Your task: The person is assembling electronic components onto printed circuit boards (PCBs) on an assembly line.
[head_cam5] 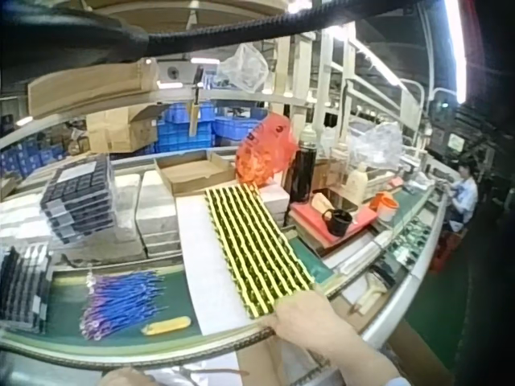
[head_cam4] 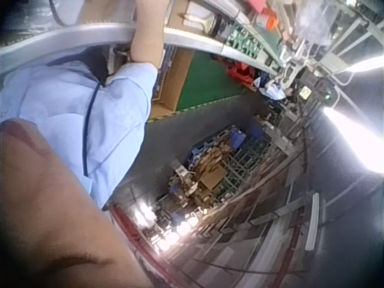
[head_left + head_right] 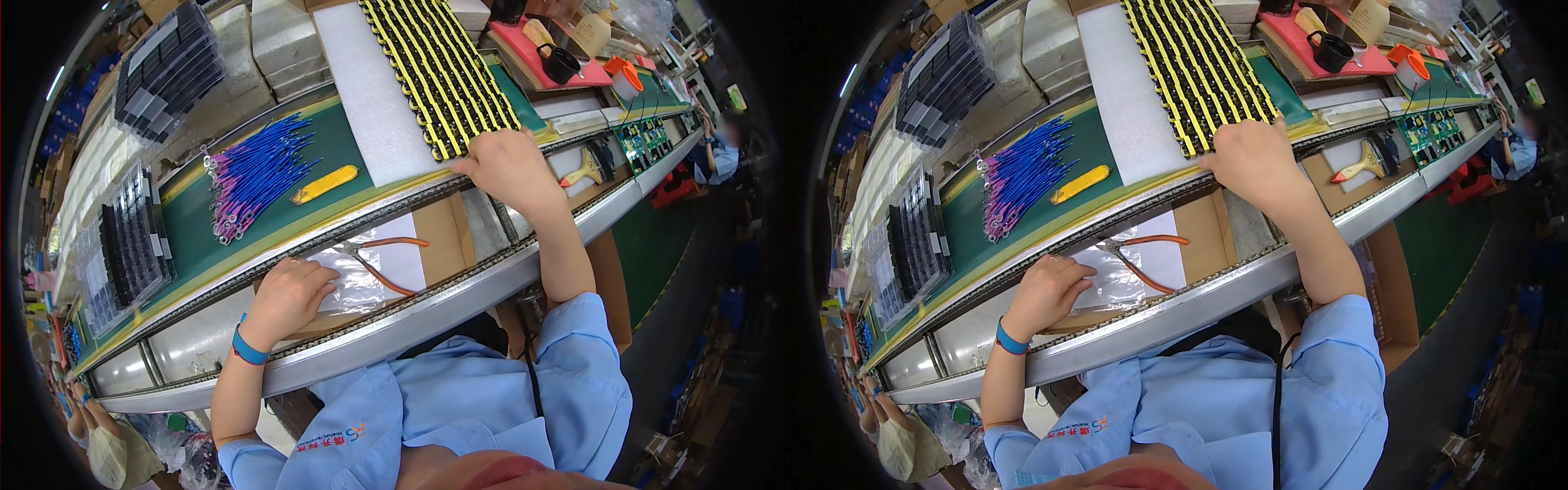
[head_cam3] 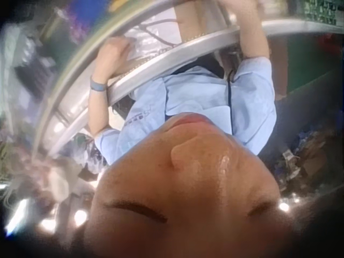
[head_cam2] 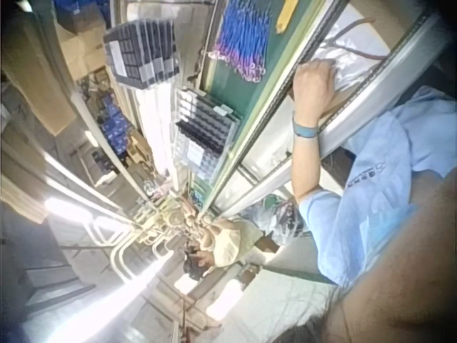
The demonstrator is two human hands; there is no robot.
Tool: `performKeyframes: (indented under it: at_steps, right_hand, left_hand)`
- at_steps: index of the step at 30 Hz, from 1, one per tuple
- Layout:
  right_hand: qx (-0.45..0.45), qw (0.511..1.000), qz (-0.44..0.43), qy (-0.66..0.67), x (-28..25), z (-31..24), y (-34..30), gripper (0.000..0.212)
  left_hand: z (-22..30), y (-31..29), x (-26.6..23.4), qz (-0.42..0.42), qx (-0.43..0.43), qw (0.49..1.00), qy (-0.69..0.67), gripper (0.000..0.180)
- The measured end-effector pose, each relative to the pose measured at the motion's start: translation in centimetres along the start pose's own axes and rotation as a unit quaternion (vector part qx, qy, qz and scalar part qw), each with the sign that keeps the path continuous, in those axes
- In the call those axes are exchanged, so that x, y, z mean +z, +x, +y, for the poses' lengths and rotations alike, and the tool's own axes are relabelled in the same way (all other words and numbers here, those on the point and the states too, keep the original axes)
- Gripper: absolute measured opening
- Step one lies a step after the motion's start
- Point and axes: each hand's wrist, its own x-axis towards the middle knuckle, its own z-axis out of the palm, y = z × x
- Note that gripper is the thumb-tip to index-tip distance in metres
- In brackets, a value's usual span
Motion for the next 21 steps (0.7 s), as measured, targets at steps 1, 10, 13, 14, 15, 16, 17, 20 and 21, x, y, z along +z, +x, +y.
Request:
performKeyframes:
  at_steps: [1, 10, 13, 14, 15, 16, 17, 20, 21]
  right_hand:
    - [0.002, 1.000, -0.001, -0.001, 0.3, 0.3, 0.2, 0.037]
    - [0.085, 0.976, -0.018, 0.199, -2.1, 1.9, 1.5, 0.043]
    - [0.136, 0.956, -0.052, 0.255, -1.9, 3.8, 1.9, 0.051]
    - [0.137, 0.956, -0.054, 0.255, -2.2, 3.8, 2.1, 0.051]
    - [0.169, 0.954, -0.065, 0.237, -2.7, 3.6, 2.3, 0.052]
    - [0.201, 0.952, -0.076, 0.219, -2.9, 3.6, 2.5, 0.052]
    - [0.200, 0.952, -0.078, 0.219, -2.6, 3.8, 2.6, 0.052]
    - [0.183, 0.965, -0.016, 0.187, -1.8, 4.6, 2.7, 0.052]
    - [0.181, 0.965, -0.017, 0.188, -1.5, 4.6, 2.8, 0.052]
  left_hand:
    - [0.0, 0.1, 0.0, -0.018, -0.010, 1.000, 0.001, 0.012]
    - [-0.3, 0.0, 0.4, 0.000, -0.003, 1.000, -0.001, 0.010]
    - [-0.3, -0.1, 0.3, -0.002, -0.002, 1.000, 0.004, 0.010]
    - [-0.3, -0.1, 0.3, -0.003, -0.002, 1.000, 0.003, 0.010]
    - [-0.3, -0.2, 0.4, -0.002, -0.002, 1.000, 0.004, 0.010]
    - [-0.4, -0.3, 0.4, -0.001, -0.001, 1.000, 0.006, 0.010]
    - [-0.4, -0.3, 0.4, -0.001, -0.003, 1.000, 0.005, 0.010]
    - [-0.4, -0.3, 0.3, -0.008, -0.010, 1.000, 0.000, 0.010]
    - [-0.4, -0.2, 0.3, -0.010, -0.008, 1.000, 0.000, 0.010]
